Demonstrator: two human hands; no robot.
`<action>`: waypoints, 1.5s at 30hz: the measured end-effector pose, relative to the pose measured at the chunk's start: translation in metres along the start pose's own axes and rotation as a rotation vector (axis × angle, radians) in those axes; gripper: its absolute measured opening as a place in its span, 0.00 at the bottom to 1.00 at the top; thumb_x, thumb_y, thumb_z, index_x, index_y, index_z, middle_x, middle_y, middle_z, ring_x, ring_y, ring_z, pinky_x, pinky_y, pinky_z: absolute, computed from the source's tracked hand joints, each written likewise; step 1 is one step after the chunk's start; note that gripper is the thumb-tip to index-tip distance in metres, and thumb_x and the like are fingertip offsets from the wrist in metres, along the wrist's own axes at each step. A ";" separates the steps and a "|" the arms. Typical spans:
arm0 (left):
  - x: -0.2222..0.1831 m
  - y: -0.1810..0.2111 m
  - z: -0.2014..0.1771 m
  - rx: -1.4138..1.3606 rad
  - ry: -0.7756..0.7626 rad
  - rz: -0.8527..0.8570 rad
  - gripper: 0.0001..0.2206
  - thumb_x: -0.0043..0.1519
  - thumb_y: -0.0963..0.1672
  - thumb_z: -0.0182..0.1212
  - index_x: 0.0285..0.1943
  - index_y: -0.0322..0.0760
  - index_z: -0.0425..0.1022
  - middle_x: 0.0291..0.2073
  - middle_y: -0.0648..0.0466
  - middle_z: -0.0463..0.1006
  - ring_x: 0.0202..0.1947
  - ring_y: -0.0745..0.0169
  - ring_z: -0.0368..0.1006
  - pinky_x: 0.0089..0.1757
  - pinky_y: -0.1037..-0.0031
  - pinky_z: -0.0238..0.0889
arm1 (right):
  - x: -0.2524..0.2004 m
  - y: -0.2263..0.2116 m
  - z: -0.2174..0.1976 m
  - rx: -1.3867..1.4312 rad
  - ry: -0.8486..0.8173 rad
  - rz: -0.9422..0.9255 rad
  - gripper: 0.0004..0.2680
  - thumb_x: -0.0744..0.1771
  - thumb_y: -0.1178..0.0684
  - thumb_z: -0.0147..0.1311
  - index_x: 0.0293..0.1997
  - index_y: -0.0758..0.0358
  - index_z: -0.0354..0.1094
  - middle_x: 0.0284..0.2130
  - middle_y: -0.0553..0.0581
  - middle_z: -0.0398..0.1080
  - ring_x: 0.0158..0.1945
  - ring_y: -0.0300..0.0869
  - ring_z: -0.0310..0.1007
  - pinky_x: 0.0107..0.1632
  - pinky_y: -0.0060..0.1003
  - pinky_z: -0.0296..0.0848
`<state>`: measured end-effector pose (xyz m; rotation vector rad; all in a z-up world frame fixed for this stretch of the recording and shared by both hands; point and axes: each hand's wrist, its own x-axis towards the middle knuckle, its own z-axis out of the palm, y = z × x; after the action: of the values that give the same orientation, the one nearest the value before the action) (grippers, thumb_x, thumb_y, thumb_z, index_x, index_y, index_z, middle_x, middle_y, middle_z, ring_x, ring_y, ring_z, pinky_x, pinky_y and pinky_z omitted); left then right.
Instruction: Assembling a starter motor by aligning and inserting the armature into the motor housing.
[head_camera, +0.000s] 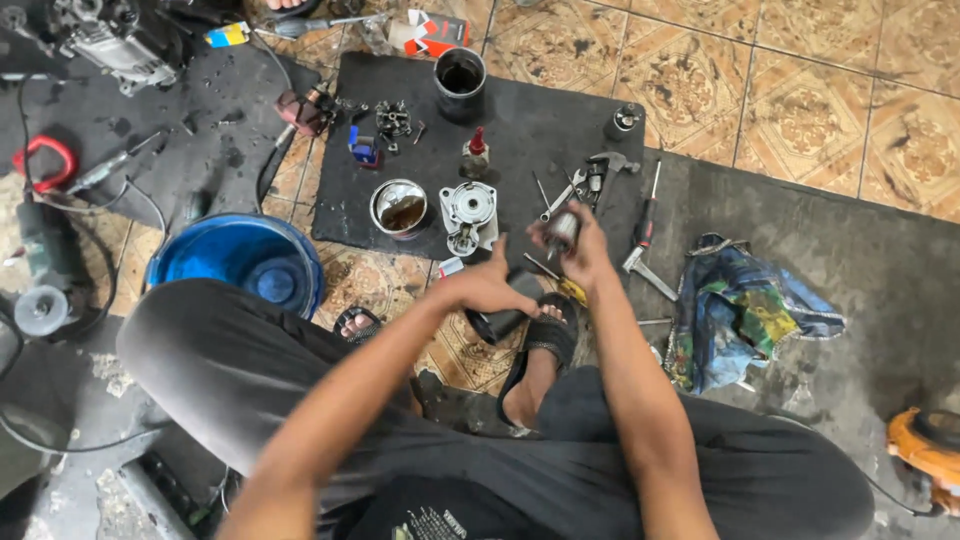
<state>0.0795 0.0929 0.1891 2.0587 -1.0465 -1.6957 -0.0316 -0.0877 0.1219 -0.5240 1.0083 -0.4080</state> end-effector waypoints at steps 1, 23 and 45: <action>-0.033 0.011 -0.017 -0.009 0.004 -0.005 0.67 0.41 0.61 0.76 0.81 0.44 0.24 0.67 0.39 0.69 0.65 0.44 0.69 0.64 0.54 0.61 | -0.006 -0.009 0.010 -0.007 -0.004 0.008 0.11 0.66 0.47 0.58 0.35 0.64 0.61 0.27 0.63 0.71 0.38 0.61 0.81 0.44 0.63 0.85; -0.031 -0.053 0.052 -1.713 0.504 0.090 0.30 0.49 0.48 0.75 0.59 0.34 0.71 0.37 0.46 0.70 0.37 0.53 0.71 0.32 0.65 0.72 | -0.037 -0.017 0.139 -0.770 -0.377 -0.584 0.23 0.65 0.59 0.67 0.66 0.57 0.62 0.45 0.57 0.71 0.50 0.40 0.75 0.53 0.36 0.83; 0.013 -0.082 0.056 -2.090 0.343 0.403 0.21 0.59 0.50 0.65 0.53 0.31 0.73 0.43 0.37 0.82 0.35 0.37 0.82 0.33 0.53 0.80 | -0.019 0.016 0.118 -1.069 -0.419 -0.873 0.19 0.65 0.57 0.70 0.58 0.64 0.64 0.50 0.66 0.74 0.54 0.52 0.77 0.52 0.41 0.79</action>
<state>0.0567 0.1545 0.1132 0.5144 0.4931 -0.9873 0.0642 -0.0381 0.1759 -1.9589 0.4657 -0.4662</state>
